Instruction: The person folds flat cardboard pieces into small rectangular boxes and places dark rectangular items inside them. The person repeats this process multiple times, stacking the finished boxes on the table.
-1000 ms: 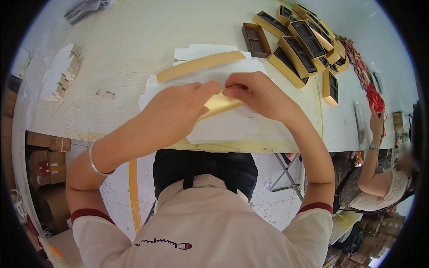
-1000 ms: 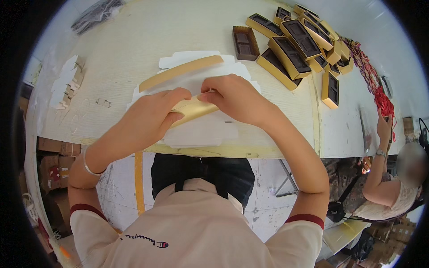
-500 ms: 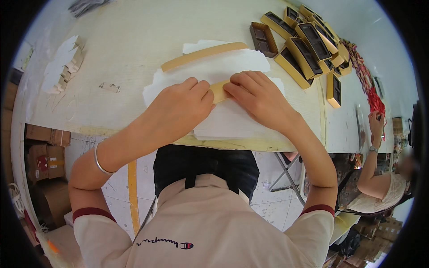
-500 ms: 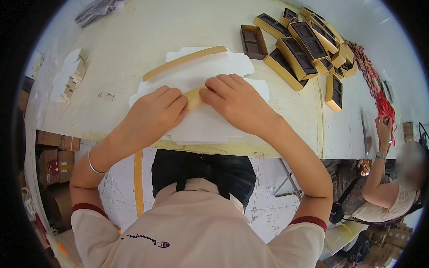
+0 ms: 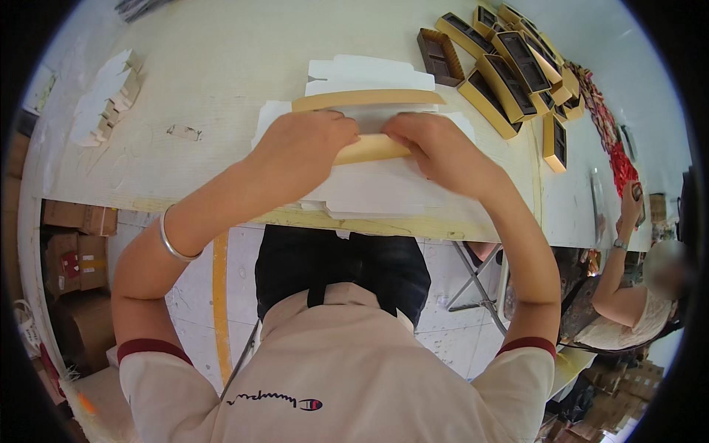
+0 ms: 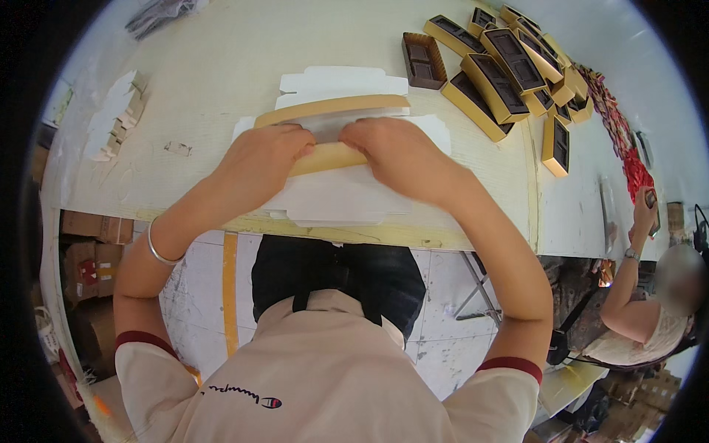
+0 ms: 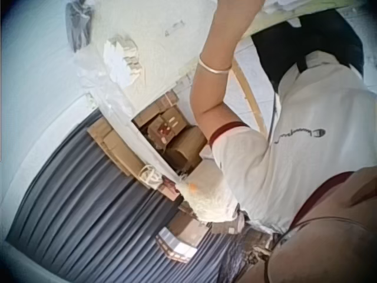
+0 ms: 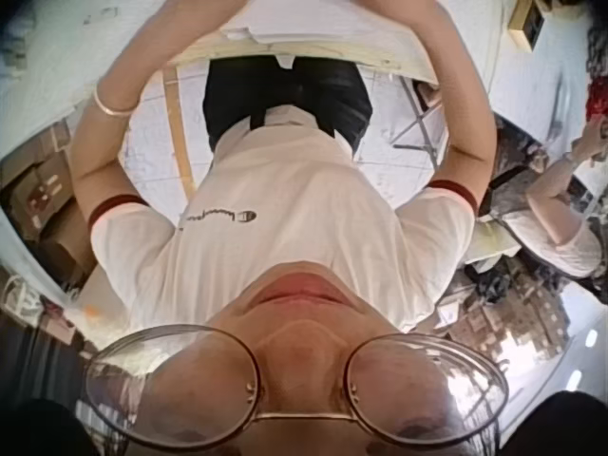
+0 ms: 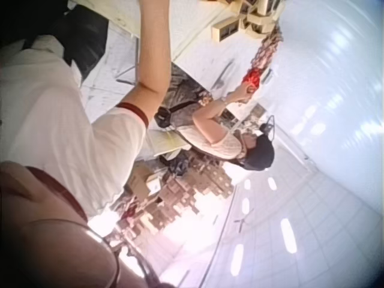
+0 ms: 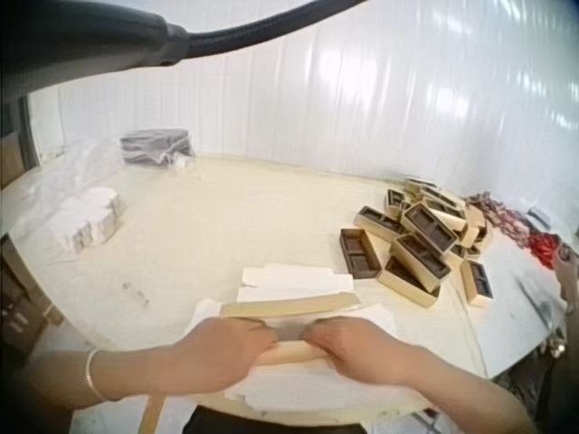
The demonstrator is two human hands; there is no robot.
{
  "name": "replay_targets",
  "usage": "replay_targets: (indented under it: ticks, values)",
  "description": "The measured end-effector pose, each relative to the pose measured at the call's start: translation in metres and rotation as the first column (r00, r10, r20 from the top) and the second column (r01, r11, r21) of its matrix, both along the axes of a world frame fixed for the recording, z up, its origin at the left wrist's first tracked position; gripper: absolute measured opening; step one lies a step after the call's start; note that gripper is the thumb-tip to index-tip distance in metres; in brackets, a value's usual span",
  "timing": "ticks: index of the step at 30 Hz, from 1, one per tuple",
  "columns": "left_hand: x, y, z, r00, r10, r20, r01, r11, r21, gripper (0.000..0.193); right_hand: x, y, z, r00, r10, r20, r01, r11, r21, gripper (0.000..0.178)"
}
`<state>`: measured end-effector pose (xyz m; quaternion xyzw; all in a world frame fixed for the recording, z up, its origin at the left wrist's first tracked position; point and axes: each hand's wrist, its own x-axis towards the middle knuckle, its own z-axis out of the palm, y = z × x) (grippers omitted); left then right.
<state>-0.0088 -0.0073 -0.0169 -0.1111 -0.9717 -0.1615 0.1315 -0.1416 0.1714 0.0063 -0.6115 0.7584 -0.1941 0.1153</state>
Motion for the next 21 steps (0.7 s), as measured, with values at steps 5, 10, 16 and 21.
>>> replay_targets:
  ticks: [5,10,16,21]
  values:
    - [0.006,-0.005,0.034,0.96,0.017,-0.278,-0.054,0.99,-0.127,0.013,-0.003,-0.004,0.002,0.989,-0.03,0.147,0.031,1.0,-0.001,0.015]
    - [-0.015,-0.055,0.028,0.942,0.084,-0.325,-0.079,0.996,0.028,0.028,0.01,0.0,0.004,0.93,0.13,-0.344,-0.206,0.959,-0.193,0.017]
    - [-0.018,-0.038,0.036,0.936,0.013,0.352,-0.123,0.948,0.293,0.031,0.057,0.002,-0.003,0.801,-0.063,-0.595,-0.027,0.99,-0.141,0.029]
    - [0.006,-0.02,0.041,0.999,-0.044,-0.009,0.045,0.963,0.265,0.04,0.045,0.02,0.008,0.862,-0.076,-0.502,-0.037,0.977,-0.21,0.036]
